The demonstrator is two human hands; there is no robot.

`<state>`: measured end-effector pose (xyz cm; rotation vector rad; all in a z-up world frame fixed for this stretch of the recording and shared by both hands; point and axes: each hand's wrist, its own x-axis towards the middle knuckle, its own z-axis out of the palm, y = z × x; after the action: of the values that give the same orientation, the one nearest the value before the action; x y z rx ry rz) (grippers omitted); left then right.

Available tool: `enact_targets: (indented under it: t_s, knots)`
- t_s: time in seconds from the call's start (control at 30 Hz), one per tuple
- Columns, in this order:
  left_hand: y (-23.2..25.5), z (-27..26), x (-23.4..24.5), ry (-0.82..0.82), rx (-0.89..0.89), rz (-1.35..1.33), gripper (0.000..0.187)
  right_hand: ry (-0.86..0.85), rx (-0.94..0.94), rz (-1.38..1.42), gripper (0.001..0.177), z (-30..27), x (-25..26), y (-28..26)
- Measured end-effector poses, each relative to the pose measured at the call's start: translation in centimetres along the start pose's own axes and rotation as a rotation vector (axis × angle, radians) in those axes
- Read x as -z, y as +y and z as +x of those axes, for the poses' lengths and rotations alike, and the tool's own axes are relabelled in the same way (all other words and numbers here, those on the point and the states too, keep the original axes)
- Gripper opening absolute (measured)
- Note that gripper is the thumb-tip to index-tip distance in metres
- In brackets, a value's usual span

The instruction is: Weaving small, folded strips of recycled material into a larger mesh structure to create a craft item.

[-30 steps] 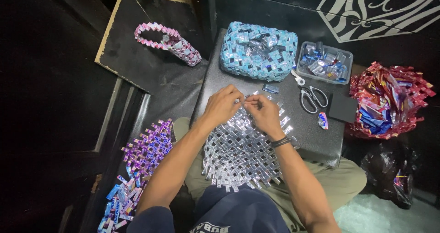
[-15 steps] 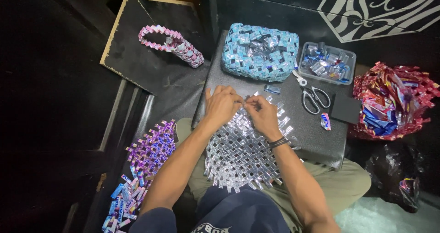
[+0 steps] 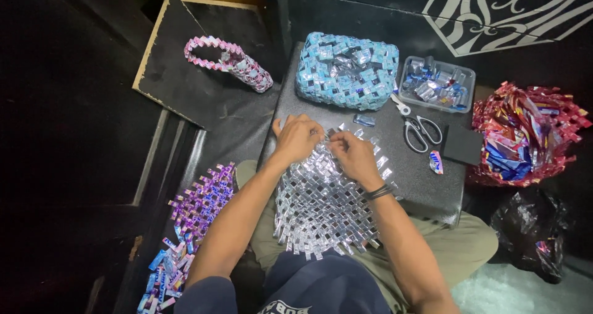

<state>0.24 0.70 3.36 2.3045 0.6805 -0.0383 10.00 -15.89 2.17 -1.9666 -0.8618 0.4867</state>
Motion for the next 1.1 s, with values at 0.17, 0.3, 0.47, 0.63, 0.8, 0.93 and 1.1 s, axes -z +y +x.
enact_targets:
  t_s: [0.17,0.3,0.47,0.63,0.8,0.93,1.1]
  knots:
    - [-0.2,0.4,-0.3,-0.038,0.015,0.007,0.013,-0.006,-0.03,-0.063,0.012,0.0,0.3,-0.2]
    - [0.0,0.3,0.4,-0.074,0.019,0.059,0.016,0.001,-0.028,-0.068,0.012,0.1,-0.2,0.4]
    - [0.4,0.6,0.2,-0.112,0.002,0.152,0.014,-0.015,-0.077,-0.087,0.013,0.3,-0.3,0.0]
    - [0.2,1.1,-0.9,-0.032,-0.044,0.204,0.018,0.034,-0.128,0.0,0.012,0.0,-0.5,0.2]
    - [-0.3,1.4,-1.6,-0.043,-0.02,0.25,0.019,0.039,-0.132,0.011,0.013,-0.1,-0.7,0.3]
    - [0.7,0.7,-0.9,-0.044,-0.018,0.305,0.017,0.03,-0.118,-0.054,0.018,-0.3,-0.7,-0.7]
    - [-0.1,1.4,-1.5,-0.082,0.026,0.265,0.017,0.051,-0.134,-0.038,0.016,-0.6,-0.9,-0.8]
